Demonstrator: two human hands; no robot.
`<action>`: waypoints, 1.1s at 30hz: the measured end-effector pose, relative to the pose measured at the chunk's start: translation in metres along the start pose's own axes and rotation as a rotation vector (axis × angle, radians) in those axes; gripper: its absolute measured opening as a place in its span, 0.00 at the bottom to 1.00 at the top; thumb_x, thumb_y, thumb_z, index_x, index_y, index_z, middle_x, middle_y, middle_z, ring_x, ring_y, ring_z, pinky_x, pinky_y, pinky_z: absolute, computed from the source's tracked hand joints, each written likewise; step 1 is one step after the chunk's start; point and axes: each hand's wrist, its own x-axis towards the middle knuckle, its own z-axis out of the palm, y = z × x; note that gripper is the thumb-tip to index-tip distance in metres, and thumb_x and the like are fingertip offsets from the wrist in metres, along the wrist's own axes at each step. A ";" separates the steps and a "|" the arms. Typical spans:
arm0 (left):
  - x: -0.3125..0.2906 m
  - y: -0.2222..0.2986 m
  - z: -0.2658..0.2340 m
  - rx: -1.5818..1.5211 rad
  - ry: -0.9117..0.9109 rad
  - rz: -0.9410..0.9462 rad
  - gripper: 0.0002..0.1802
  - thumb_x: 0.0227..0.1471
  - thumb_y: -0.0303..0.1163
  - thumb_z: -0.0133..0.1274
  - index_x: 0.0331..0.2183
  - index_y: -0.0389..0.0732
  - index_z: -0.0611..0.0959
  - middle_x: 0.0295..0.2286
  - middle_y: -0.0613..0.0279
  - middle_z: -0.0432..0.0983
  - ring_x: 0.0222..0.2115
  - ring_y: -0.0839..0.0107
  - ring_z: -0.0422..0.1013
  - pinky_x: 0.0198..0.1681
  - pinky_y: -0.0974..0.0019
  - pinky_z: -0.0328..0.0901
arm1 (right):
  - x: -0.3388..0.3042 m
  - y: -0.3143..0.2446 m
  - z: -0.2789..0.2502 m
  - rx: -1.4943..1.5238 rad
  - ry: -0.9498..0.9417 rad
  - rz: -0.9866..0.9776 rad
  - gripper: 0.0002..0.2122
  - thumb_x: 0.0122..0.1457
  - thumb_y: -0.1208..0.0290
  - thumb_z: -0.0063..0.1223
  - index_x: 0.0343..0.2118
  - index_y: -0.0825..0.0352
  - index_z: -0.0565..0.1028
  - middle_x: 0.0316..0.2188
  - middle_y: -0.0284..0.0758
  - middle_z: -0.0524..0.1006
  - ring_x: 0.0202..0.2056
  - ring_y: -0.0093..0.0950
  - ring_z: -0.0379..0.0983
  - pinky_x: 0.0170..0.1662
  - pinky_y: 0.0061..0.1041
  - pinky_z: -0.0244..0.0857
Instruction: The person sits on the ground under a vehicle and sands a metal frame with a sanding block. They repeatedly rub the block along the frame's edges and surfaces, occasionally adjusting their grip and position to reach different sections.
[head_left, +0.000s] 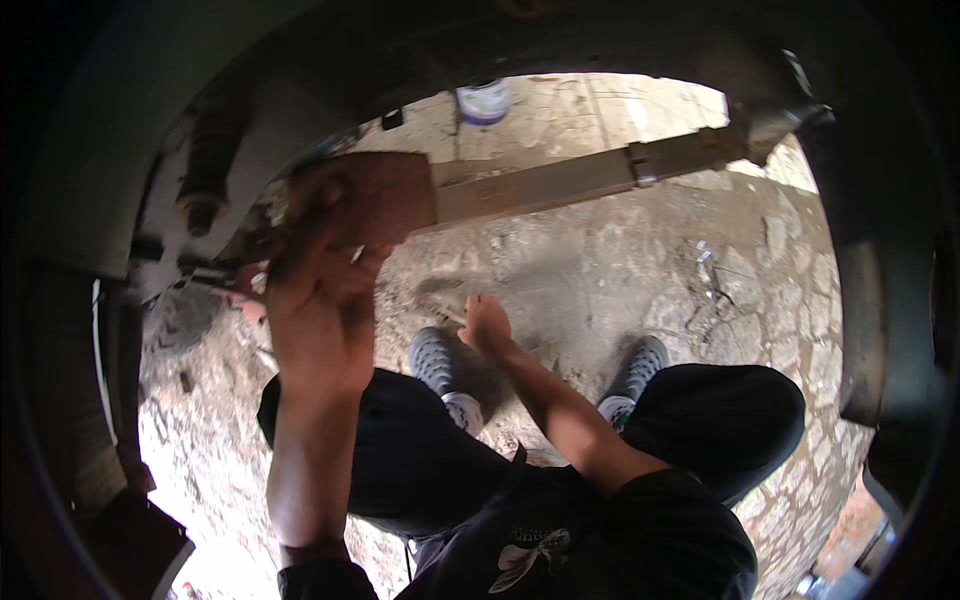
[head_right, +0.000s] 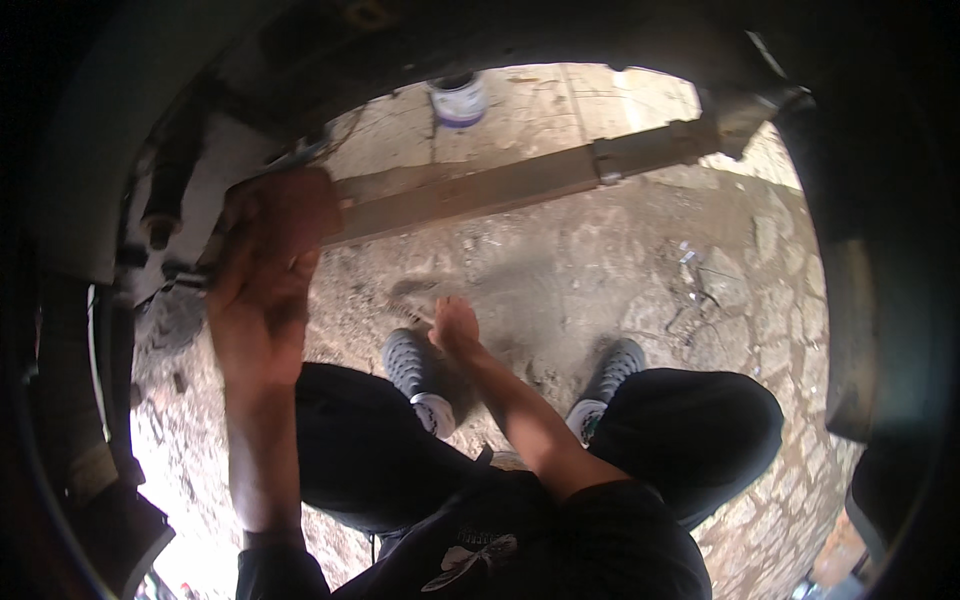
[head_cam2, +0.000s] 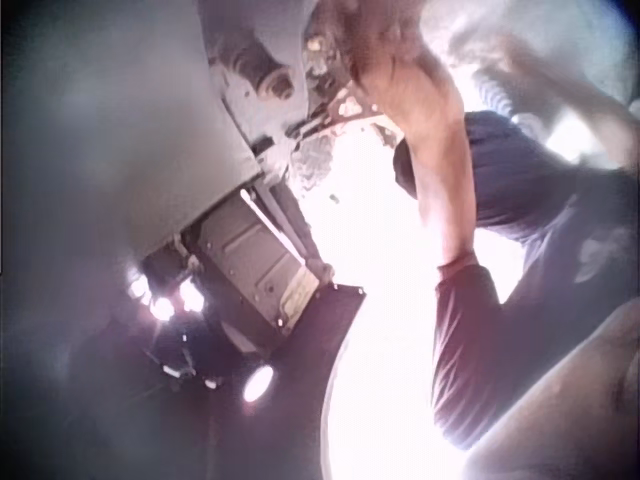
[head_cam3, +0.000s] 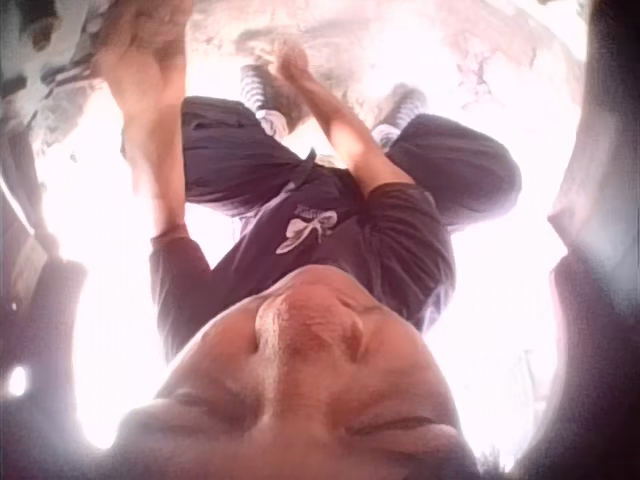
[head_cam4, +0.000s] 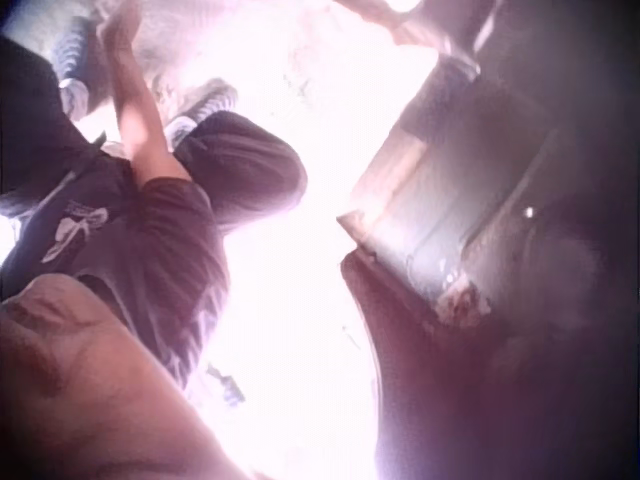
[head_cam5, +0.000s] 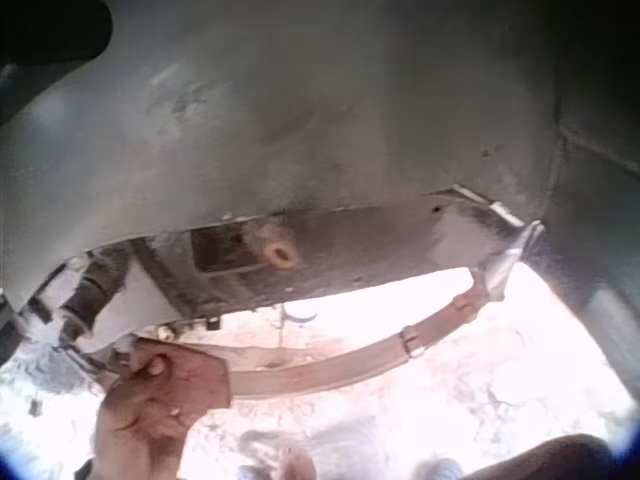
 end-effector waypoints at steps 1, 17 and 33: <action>-0.004 -0.001 -0.003 -0.013 -0.055 0.015 0.20 0.71 0.32 0.46 0.59 0.36 0.79 0.61 0.56 0.72 0.64 0.57 0.67 0.64 0.43 0.66 | -0.004 0.003 -0.014 0.027 0.025 0.037 0.15 0.59 0.66 0.62 0.45 0.68 0.74 0.38 0.47 0.77 0.42 0.50 0.79 0.45 0.49 0.75; -0.025 0.034 0.056 0.586 -0.174 0.003 0.18 0.60 0.42 0.60 0.36 0.33 0.84 0.33 0.62 0.77 0.38 0.73 0.71 0.49 0.67 0.60 | -0.111 0.063 -0.398 -0.211 0.739 0.170 0.27 0.69 0.67 0.57 0.69 0.58 0.67 0.42 0.55 0.80 0.39 0.55 0.81 0.40 0.51 0.72; -0.012 0.035 0.059 0.712 -0.285 -0.059 0.22 0.63 0.48 0.57 0.35 0.35 0.81 0.32 0.64 0.73 0.35 0.74 0.68 0.45 0.70 0.59 | 0.035 0.123 -0.465 -0.697 0.376 0.477 0.33 0.71 0.72 0.42 0.76 0.34 0.53 0.39 0.52 0.79 0.38 0.50 0.84 0.39 0.48 0.81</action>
